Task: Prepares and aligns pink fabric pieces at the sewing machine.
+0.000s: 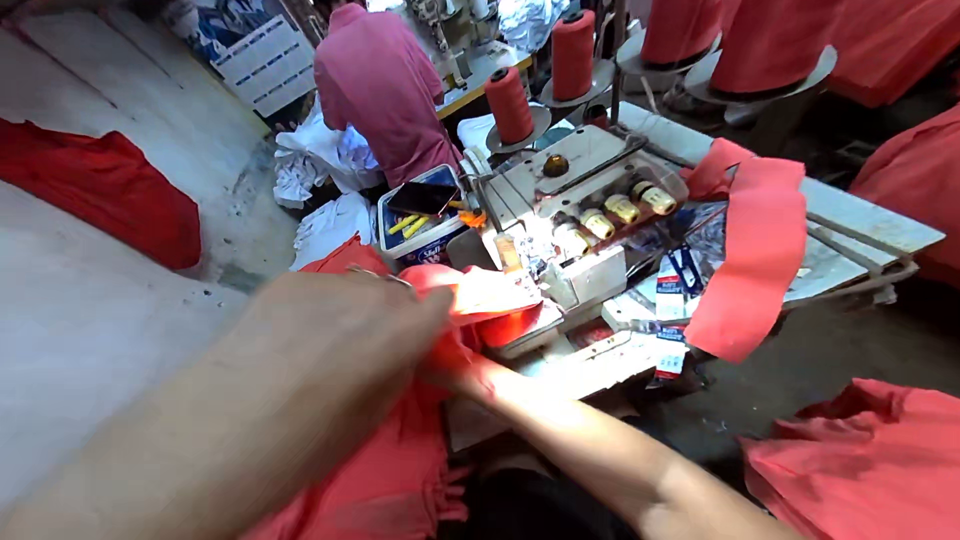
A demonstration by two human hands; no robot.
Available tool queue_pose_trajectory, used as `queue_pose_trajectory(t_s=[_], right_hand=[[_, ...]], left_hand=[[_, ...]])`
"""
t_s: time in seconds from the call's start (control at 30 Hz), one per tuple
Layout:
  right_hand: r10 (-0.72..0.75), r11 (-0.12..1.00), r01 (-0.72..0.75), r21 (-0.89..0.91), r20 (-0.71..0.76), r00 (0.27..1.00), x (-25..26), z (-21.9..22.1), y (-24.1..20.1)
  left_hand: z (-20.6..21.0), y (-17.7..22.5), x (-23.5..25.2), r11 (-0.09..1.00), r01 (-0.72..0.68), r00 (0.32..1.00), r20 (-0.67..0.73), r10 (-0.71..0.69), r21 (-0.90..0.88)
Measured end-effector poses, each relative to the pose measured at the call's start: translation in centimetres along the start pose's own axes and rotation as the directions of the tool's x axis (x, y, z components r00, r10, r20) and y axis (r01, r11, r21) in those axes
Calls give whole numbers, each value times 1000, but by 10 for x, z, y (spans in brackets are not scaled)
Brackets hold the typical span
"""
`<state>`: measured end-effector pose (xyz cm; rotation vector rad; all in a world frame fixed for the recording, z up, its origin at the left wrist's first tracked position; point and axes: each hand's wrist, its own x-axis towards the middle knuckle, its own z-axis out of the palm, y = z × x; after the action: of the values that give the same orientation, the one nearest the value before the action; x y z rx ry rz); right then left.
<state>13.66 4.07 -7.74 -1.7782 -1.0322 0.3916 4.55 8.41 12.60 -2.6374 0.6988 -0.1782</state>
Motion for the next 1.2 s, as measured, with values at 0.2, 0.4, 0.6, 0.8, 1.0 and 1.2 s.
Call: queue_pose_trajectory(t_s=[0.2,0.4,0.6,0.8,1.0,1.2], right_hand=[[-326,944,234,-234,-535,779,-74,-29,33],[-373,910,141,-389,-624,687,-66,-57,41],[-663,740,637,-215,-393,637,-50,-51,-25],[-572,819,451,-354,-450,686,-66,-66,48],[-505,862,441,-251,-510,697,-73,-71,53],[-474,877,425,-223,-545,692,-66,-70,48]], left_hand=[[46,-36,-37,984,116,985,-109,-131,-135],[16,-12,-22,859,319,947,180,-267,-400],[46,-19,-40,999,9,991,-134,-14,-37],[44,-12,-40,1000,-1,993,-118,0,-10],[43,-9,-40,1000,18,991,-130,-21,-24],[42,-6,-40,998,38,989,-139,-43,-41]])
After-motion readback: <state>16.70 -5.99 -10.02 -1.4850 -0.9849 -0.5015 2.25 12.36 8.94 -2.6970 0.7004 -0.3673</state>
